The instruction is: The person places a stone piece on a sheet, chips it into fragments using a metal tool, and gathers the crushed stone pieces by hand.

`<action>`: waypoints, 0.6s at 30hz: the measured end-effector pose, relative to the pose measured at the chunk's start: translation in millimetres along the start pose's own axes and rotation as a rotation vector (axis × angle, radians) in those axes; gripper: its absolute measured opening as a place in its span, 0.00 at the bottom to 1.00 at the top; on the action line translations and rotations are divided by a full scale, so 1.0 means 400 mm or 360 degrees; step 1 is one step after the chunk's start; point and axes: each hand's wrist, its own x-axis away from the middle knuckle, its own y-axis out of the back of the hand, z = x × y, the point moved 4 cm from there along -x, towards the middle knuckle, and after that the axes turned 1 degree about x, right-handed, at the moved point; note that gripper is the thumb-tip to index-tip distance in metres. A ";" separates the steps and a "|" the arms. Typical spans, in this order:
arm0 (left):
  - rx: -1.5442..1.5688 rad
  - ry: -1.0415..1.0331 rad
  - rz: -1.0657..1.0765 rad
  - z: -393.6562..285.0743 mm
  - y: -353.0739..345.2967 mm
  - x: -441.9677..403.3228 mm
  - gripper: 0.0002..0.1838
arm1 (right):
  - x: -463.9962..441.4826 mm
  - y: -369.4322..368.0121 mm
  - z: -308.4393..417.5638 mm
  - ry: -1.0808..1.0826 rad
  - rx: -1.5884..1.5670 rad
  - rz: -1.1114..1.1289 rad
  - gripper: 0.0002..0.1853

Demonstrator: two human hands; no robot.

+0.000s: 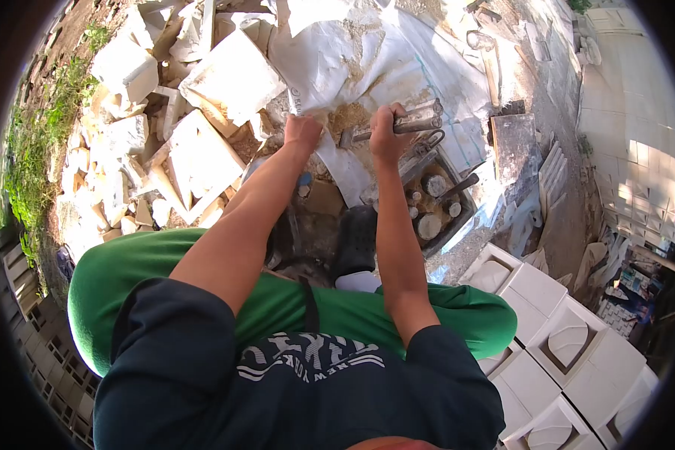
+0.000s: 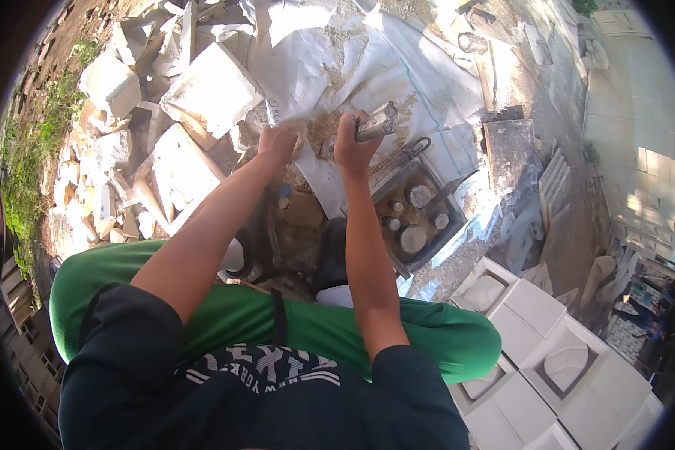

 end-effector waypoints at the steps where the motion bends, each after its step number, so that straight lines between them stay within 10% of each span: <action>1: 0.0049 0.0022 0.0011 0.001 0.006 0.000 0.06 | -0.004 0.002 -0.016 -0.0010 0.0003 0.0019 0.13; 18: 0.0113 0.0020 0.0135 -0.006 0.013 0.020 0.09 | -0.014 -0.006 0.003 -0.0137 0.0063 -0.0018 0.14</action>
